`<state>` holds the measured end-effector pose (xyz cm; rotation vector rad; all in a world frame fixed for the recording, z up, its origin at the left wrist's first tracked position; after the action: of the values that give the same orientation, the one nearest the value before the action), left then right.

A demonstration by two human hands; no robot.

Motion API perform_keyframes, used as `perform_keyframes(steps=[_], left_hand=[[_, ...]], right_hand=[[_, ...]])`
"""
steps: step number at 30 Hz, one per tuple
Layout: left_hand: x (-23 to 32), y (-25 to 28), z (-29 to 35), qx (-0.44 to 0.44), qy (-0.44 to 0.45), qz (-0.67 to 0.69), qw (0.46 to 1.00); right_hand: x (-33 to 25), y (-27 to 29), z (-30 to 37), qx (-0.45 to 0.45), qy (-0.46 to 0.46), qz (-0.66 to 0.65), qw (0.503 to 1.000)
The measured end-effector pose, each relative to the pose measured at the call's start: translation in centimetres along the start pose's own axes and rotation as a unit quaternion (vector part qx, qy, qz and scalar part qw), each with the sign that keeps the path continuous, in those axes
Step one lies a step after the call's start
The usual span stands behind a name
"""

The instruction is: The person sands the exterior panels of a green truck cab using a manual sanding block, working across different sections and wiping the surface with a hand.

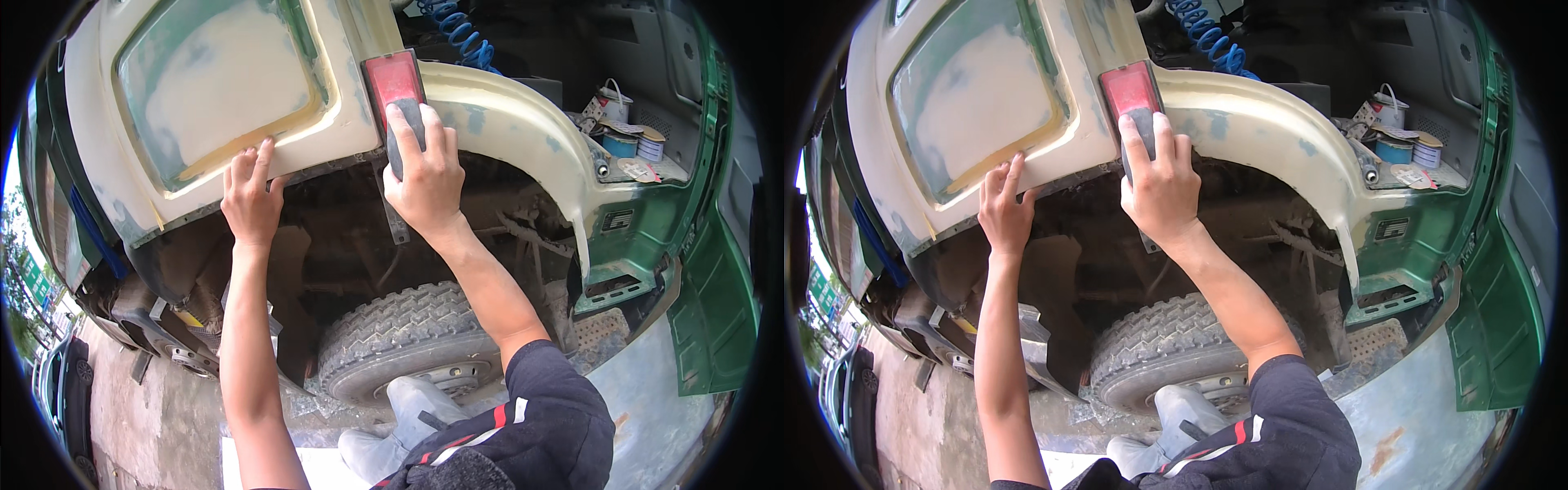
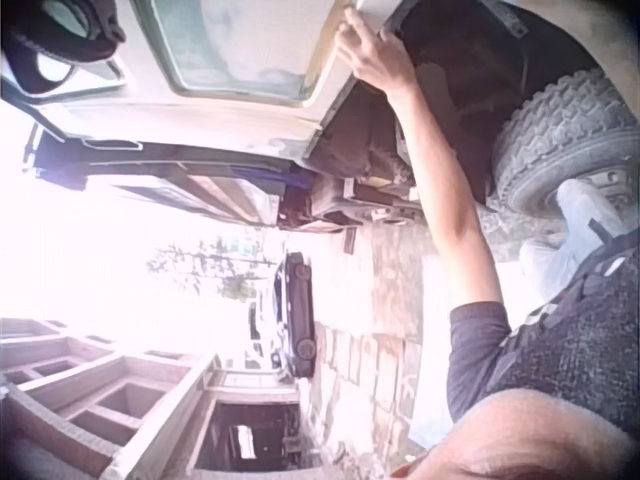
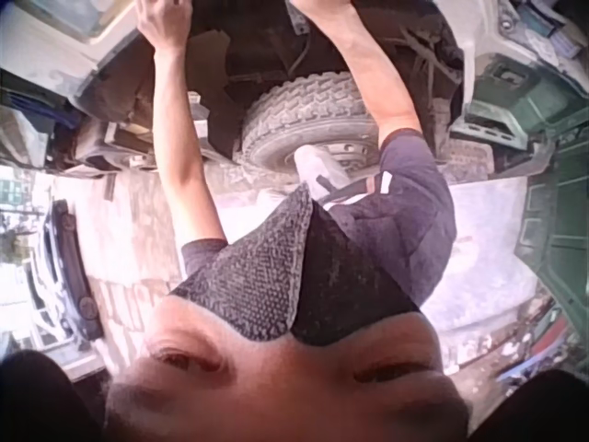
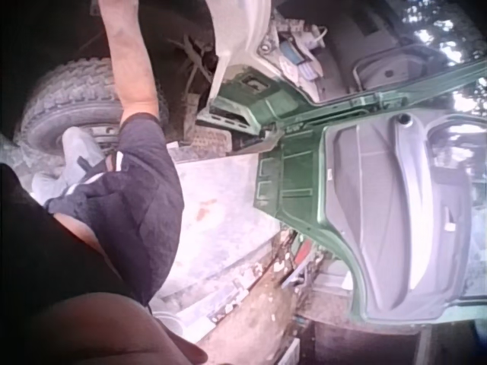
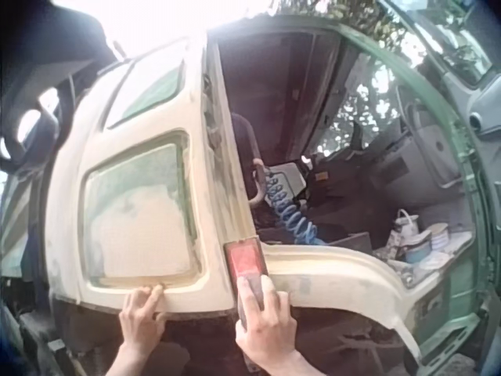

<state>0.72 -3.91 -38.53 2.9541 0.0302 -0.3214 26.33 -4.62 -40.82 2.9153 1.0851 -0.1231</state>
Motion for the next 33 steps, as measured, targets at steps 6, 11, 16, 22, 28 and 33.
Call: perform_keyframes(steps=[6, 11, 16, 22, 28, 33], left_hand=[[-0.1, 0.1, 0.2, 0.029, -0.014, 0.002, 0.999], [0.2, -0.3, -0.1, 0.005, -0.006, 0.016, 1.000], [-0.4, 0.1, 0.3, 0.022, -0.007, 0.015, 1.000], [0.2, -0.4, -0.1, -0.004, -0.008, 0.023, 1.000], [-0.4, 0.6, 0.0, 0.003, -0.004, 0.008, 1.000], [0.2, -0.4, 0.5, -0.005, 0.008, 0.028, 1.000]], right_hand=[[-0.1, -1.0, -2.9, 0.065, 0.015, 0.010, 0.998], [0.1, -0.9, -8.1, 0.071, 0.061, 0.012, 0.995], [-0.5, -0.4, -0.1, 0.026, 0.028, 0.028, 0.999], [0.0, -0.8, -8.6, 0.052, 0.055, 0.025, 0.997], [-0.5, -0.2, -7.8, 0.057, 0.074, 0.011, 0.996], [-0.3, -0.8, -5.5, 0.037, 0.047, 0.029, 0.998]])
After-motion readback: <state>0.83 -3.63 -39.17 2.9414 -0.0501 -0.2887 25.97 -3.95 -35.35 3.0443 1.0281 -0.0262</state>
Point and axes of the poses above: each hand's wrist, its own z-axis away from the middle knuckle, its own y-axis out of the back of the hand, x = y × z, the point moved 6 cm from there along -z, towards the middle knuckle, and after that the axes turned 5 degrees about -z, right-handed, at the moved point
